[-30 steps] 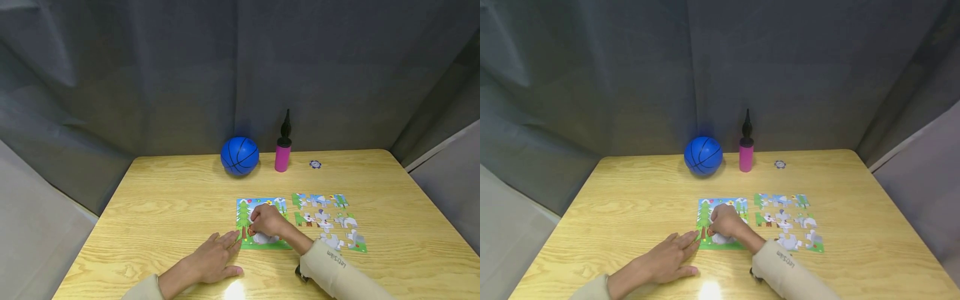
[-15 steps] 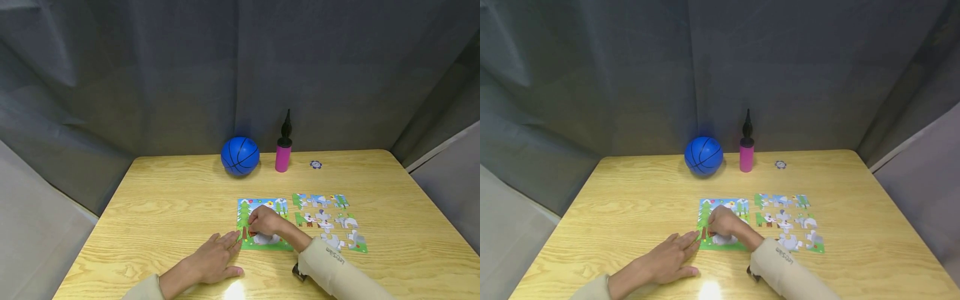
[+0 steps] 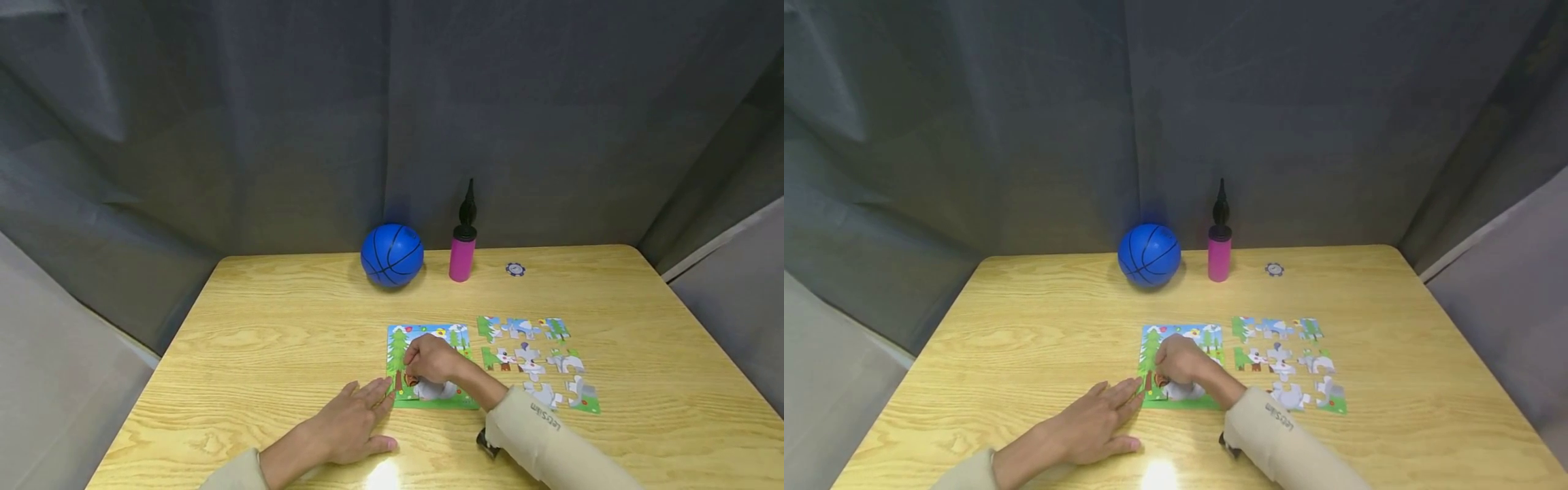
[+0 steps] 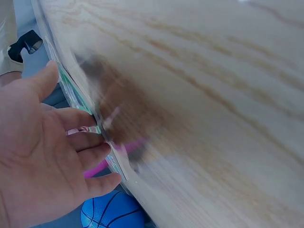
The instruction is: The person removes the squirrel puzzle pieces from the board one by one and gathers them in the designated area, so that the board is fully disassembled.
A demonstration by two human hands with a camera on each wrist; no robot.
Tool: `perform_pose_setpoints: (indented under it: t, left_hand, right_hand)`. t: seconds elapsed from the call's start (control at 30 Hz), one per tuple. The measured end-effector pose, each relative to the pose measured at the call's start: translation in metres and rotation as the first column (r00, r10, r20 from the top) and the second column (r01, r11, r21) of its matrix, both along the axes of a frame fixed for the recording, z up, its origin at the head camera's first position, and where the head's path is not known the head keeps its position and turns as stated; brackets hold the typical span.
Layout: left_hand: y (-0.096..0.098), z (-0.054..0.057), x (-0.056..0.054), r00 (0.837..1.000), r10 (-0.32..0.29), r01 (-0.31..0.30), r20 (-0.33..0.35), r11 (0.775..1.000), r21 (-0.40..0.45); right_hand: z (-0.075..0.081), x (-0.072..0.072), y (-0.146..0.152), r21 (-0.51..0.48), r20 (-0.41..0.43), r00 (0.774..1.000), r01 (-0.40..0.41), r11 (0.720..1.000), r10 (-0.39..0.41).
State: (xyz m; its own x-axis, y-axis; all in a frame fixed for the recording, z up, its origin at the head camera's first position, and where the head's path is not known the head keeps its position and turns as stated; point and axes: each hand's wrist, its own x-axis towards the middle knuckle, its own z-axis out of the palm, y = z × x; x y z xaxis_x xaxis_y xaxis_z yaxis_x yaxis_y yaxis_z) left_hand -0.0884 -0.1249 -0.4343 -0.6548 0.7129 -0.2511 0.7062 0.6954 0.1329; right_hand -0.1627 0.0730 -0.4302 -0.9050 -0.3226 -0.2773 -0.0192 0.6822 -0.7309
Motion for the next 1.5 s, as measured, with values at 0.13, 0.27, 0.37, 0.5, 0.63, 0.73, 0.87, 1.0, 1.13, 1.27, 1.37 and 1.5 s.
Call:
perform_pose_setpoints:
  t: [0.13,0.27,0.37,0.5,0.63,0.73,0.87,1.0,1.13,1.27,1.37,1.5]
  left_hand:
    - [0.000,0.000,0.000,1.000,0.007,-0.007,0.007,1.000,0.001]
    - [0.001,0.000,0.000,1.000,0.004,-0.004,0.008,1.000,0.000]
    - [0.001,0.000,0.001,1.000,0.007,-0.006,0.006,1.000,-0.010]
    - [0.001,0.000,0.001,1.000,0.016,-0.016,0.002,1.000,-0.021]
    - [0.001,0.000,0.001,1.000,0.019,-0.019,0.006,1.000,-0.016]
    - [0.001,0.001,0.001,1.000,0.020,-0.020,0.013,1.000,-0.011]
    - [0.002,0.001,0.001,1.000,0.020,-0.019,0.014,1.000,-0.010]
    - [0.002,0.001,0.001,1.000,0.014,-0.014,0.001,1.000,-0.008]
    - [0.002,0.001,0.002,1.000,0.014,-0.014,0.001,1.000,-0.006]
    - [0.002,0.001,0.002,1.000,0.018,-0.018,0.015,1.000,-0.001]
    - [0.002,0.002,0.002,1.000,0.017,-0.017,0.024,1.000,0.005]
    - [0.002,0.003,0.002,1.000,0.014,-0.014,0.028,1.000,0.010]
  right_hand:
    - [-0.001,0.000,0.000,-0.004,-0.020,1.000,0.017,1.000,-0.017]
    - [-0.003,0.000,0.003,-0.035,-0.032,0.999,0.027,0.999,-0.028]
    - [-0.003,0.000,0.008,-0.088,-0.012,1.000,0.019,0.996,-0.020]
    - [0.000,0.000,0.019,-0.136,0.038,0.999,0.022,0.991,-0.017]
    - [0.004,0.000,0.035,-0.140,0.040,0.999,-0.001,0.990,0.007]
    - [0.008,0.000,0.049,-0.144,0.038,0.999,-0.023,0.989,0.028]
    - [0.011,-0.001,0.070,-0.183,0.054,0.996,-0.054,0.982,0.065]
    - [0.012,-0.001,0.094,-0.239,0.042,0.991,-0.112,0.965,0.126]
    - [0.012,0.000,0.117,-0.257,0.042,0.987,-0.137,0.957,0.152]
    - [0.011,0.004,0.135,-0.231,0.062,0.987,-0.129,0.964,0.147]
    - [0.010,0.006,0.145,-0.221,0.085,0.986,-0.120,0.968,0.141]
    - [0.007,0.010,0.150,-0.210,0.099,0.986,-0.110,0.972,0.133]
